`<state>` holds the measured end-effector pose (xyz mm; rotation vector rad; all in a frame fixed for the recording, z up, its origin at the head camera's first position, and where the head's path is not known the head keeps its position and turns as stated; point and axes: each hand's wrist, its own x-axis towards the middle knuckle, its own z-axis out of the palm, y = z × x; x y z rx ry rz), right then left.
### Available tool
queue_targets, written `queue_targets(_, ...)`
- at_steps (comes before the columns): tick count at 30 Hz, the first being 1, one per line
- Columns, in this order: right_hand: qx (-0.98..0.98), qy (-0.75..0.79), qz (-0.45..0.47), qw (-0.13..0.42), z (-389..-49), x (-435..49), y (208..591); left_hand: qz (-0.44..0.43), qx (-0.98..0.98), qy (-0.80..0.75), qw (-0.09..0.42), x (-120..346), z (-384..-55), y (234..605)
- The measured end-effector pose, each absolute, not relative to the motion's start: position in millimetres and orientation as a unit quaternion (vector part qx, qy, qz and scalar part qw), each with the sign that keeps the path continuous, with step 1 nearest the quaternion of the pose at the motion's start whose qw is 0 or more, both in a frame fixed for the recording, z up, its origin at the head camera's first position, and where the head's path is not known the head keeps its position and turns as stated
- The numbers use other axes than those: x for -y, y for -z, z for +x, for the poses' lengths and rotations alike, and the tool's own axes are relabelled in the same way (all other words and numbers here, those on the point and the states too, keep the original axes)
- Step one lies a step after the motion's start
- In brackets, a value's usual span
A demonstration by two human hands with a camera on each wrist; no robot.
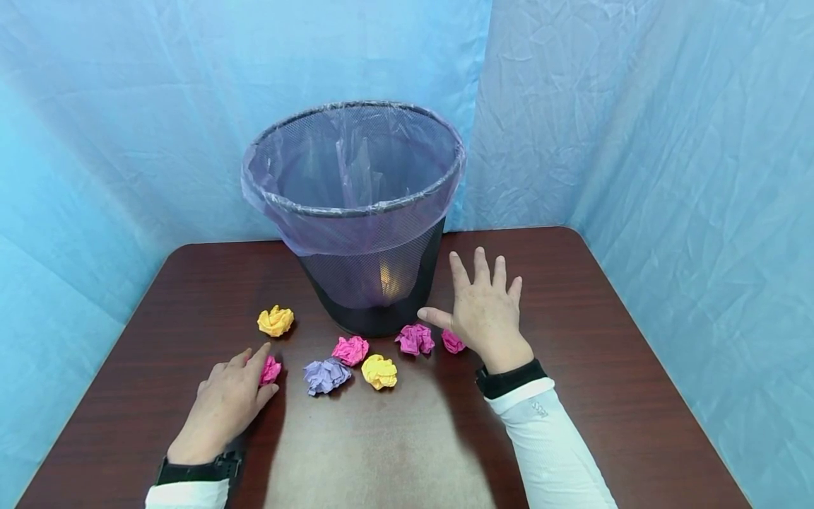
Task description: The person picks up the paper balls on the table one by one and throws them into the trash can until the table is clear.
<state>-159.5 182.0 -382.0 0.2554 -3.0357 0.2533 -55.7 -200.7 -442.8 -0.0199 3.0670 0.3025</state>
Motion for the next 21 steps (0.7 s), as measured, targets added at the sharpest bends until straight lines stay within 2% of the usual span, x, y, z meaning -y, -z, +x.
queue_targets(21,0.993,-0.081,0.081,0.026,-158.0,-179.8,386.8,0.034,-0.993,-0.098,-0.063,202.6,-52.6,445.7)
